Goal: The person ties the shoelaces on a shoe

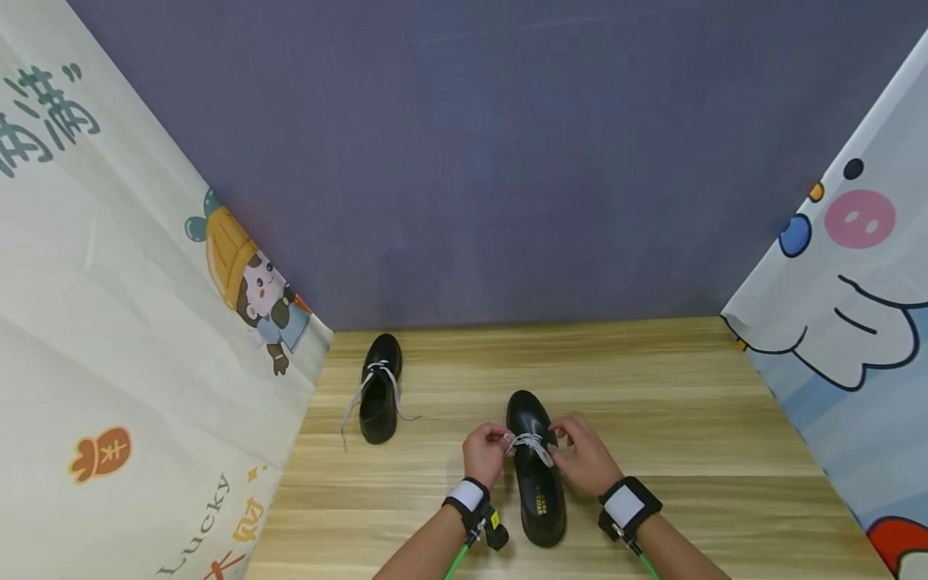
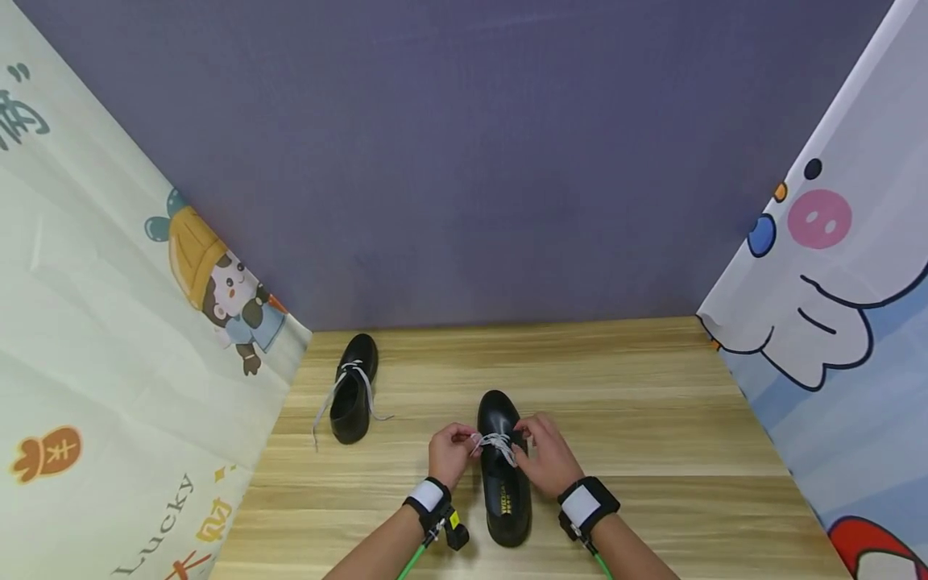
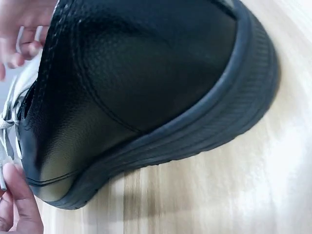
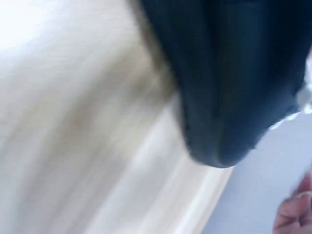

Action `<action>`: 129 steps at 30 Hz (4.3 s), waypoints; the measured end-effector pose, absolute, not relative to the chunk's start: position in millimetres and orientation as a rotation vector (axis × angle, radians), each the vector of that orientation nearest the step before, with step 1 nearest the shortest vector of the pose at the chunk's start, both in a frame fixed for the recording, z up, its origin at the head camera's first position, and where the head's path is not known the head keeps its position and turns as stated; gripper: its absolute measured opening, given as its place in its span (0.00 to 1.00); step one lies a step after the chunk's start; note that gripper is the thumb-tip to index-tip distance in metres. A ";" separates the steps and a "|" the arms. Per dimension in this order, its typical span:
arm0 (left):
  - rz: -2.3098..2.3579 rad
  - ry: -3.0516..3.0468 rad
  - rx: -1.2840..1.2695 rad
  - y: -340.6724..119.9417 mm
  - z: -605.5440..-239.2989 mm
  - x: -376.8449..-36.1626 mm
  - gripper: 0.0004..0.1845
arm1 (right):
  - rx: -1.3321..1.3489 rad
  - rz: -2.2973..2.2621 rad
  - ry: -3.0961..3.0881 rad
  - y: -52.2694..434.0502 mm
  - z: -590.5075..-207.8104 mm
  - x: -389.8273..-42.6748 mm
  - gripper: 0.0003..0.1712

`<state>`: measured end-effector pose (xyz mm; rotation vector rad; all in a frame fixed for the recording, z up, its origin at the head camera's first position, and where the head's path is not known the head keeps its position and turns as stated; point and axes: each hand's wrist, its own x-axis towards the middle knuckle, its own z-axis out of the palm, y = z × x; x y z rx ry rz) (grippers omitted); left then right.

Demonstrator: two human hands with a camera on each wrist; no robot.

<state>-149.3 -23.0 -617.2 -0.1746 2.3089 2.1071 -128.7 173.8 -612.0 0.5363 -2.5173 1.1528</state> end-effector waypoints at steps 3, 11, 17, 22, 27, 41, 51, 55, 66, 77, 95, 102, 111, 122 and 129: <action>2.083 2.322 -0.182 -21.3 -615.6 -149.4 0.03 | 0.534 1.136 -2.593 167.1 -607.7 -129.2 0.14; 2.080 2.308 -0.237 -15.5 -613.3 -151.8 0.01 | 0.499 1.111 -2.694 158.2 -605.9 -127.8 0.12; 2.137 2.300 -0.219 -13.6 -610.5 -153.1 0.02 | 0.520 1.084 -2.617 165.9 -603.0 -125.3 0.10; 2.162 2.217 -0.187 -14.5 -611.9 -154.2 0.05 | 0.500 1.058 -2.639 173.3 -604.4 -124.8 0.11; 2.127 2.167 -0.101 -21.2 -616.1 -157.0 0.07 | 0.495 1.075 -2.645 179.7 -604.7 -125.9 0.10; 1.607 2.655 0.586 -34.7 -611.4 -162.6 0.04 | 0.529 1.076 -2.621 195.6 -598.8 -128.8 0.11; 1.338 2.834 0.774 -35.9 -607.6 -161.5 0.03 | 0.552 1.023 -2.515 174.6 -598.4 -118.0 0.17; 1.275 2.901 0.822 -37.0 -605.6 -160.9 0.02 | 0.559 0.954 -2.664 161.3 -603.1 -112.3 0.21; 1.122 3.047 1.073 -39.0 -607.5 -161.9 0.02 | 0.582 0.919 -2.560 164.8 -610.5 -116.6 0.14; 0.916 3.166 1.186 -43.9 -612.7 -159.0 0.06 | 0.724 0.887 -2.415 178.4 -617.3 -123.4 0.13; 0.782 3.243 1.184 -54.3 -629.5 -158.8 0.12 | 0.749 0.634 -2.457 185.6 -621.7 -120.8 0.14; 0.844 3.248 1.094 -55.0 -629.1 -157.4 0.10 | 0.755 0.634 -2.427 186.1 -624.2 -122.9 0.14; 1.169 2.981 0.988 -57.5 -620.2 -155.9 0.03 | 0.724 0.802 -2.632 196.1 -606.5 -123.7 0.05; 1.166 2.815 0.774 -54.9 -596.3 -168.5 0.11 | 0.680 0.896 -2.520 198.1 -583.5 -130.4 0.07; 0.958 2.793 0.873 -31.2 -590.1 -182.1 0.06 | 0.570 0.941 -2.790 172.4 -587.3 -121.6 0.15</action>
